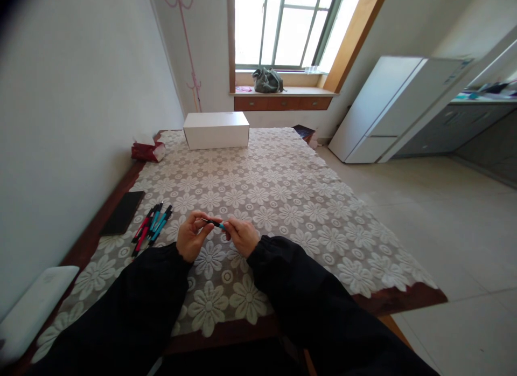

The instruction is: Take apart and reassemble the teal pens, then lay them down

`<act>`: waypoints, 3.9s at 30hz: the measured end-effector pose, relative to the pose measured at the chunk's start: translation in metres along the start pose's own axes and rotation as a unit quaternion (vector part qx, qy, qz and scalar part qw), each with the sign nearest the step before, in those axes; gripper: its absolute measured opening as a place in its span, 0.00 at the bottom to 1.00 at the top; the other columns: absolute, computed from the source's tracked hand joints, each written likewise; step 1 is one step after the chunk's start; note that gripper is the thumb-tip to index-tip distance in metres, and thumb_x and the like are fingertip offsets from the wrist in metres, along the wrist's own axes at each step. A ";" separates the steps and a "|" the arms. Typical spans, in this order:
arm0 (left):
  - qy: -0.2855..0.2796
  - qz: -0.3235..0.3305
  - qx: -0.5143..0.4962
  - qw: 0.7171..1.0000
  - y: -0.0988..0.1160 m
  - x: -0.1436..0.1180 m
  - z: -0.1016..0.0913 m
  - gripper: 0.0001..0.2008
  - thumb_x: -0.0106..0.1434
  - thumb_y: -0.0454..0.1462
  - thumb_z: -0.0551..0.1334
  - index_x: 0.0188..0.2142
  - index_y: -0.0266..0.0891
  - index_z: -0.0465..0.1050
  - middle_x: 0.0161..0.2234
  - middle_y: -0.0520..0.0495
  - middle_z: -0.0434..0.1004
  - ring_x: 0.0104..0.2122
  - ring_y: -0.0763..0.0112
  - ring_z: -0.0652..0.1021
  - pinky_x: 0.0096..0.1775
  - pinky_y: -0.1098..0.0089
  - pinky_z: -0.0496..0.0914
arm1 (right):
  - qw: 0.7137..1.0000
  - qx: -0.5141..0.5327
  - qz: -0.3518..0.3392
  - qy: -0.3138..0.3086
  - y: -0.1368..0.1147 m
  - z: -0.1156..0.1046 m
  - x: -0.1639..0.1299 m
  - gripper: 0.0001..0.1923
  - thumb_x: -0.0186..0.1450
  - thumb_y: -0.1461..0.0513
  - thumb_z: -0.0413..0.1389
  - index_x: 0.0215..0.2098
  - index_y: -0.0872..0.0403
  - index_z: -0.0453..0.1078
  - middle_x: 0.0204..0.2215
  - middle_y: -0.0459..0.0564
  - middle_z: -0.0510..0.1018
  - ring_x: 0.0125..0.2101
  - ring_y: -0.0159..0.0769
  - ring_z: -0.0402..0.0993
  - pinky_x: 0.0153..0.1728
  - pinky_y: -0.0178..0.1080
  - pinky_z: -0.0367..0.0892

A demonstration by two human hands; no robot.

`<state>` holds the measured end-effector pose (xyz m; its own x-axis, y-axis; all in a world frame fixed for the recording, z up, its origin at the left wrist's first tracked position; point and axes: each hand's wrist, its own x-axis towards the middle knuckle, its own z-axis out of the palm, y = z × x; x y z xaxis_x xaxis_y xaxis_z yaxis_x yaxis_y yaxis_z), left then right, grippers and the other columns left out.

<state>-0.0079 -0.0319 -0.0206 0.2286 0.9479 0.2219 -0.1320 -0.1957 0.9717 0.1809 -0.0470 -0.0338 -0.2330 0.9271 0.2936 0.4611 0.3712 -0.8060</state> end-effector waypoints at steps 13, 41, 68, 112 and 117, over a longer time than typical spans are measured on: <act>0.032 0.000 -0.008 0.999 -0.005 0.002 -0.003 0.16 0.62 0.43 0.69 0.41 0.41 0.64 0.39 0.41 0.86 0.43 0.58 0.84 0.52 0.55 0.73 | 1.000 0.005 0.010 0.007 0.000 0.002 0.000 0.11 0.71 0.53 0.54 0.39 0.51 0.69 0.26 0.43 0.76 0.24 0.31 0.68 0.29 0.34 0.60; 0.135 -0.033 0.006 0.990 -0.012 0.014 -0.009 0.20 0.53 0.50 0.73 0.33 0.37 0.74 0.27 0.49 0.80 0.25 0.70 0.79 0.29 0.72 0.73 | 0.984 -0.144 -0.071 0.076 0.000 -0.008 0.002 0.12 0.73 0.54 0.53 0.44 0.50 0.77 0.34 0.51 0.81 0.31 0.37 0.74 0.36 0.38 0.66; 0.226 -0.202 0.645 0.702 0.045 0.045 -0.191 0.38 0.58 0.50 0.65 0.62 0.33 0.62 0.61 0.21 0.66 0.61 0.28 0.65 0.54 0.36 0.63 | 0.994 -0.040 -0.068 0.076 -0.007 -0.010 -0.003 0.28 0.75 0.52 0.44 0.18 0.51 0.49 0.17 0.44 0.57 0.19 0.31 0.53 0.26 0.39 0.51; 0.229 -0.250 0.555 0.759 0.025 0.027 -0.260 0.32 0.60 0.42 0.64 0.63 0.35 0.61 0.57 0.33 0.76 0.57 0.46 0.76 0.57 0.54 0.69 | 0.863 -0.442 0.203 0.138 0.095 -0.082 0.013 0.18 0.68 0.54 0.52 0.52 0.51 0.72 0.57 0.55 0.73 0.55 0.52 0.65 0.54 0.53 0.60; 0.210 -0.030 0.608 0.765 0.033 0.031 -0.209 0.14 0.62 0.42 0.62 0.43 0.38 0.77 0.51 0.39 0.78 0.55 0.51 0.74 0.62 0.55 0.64 | 0.871 -0.428 0.196 0.140 0.098 -0.081 0.013 0.18 0.68 0.54 0.53 0.52 0.51 0.72 0.60 0.56 0.71 0.58 0.53 0.63 0.56 0.55 0.58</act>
<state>-0.2064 0.0431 0.0018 -0.1636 0.9115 0.3773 0.9201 0.0031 0.3916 0.2922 0.0056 -0.0672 0.2487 0.9235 0.2920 0.9558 -0.1852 -0.2284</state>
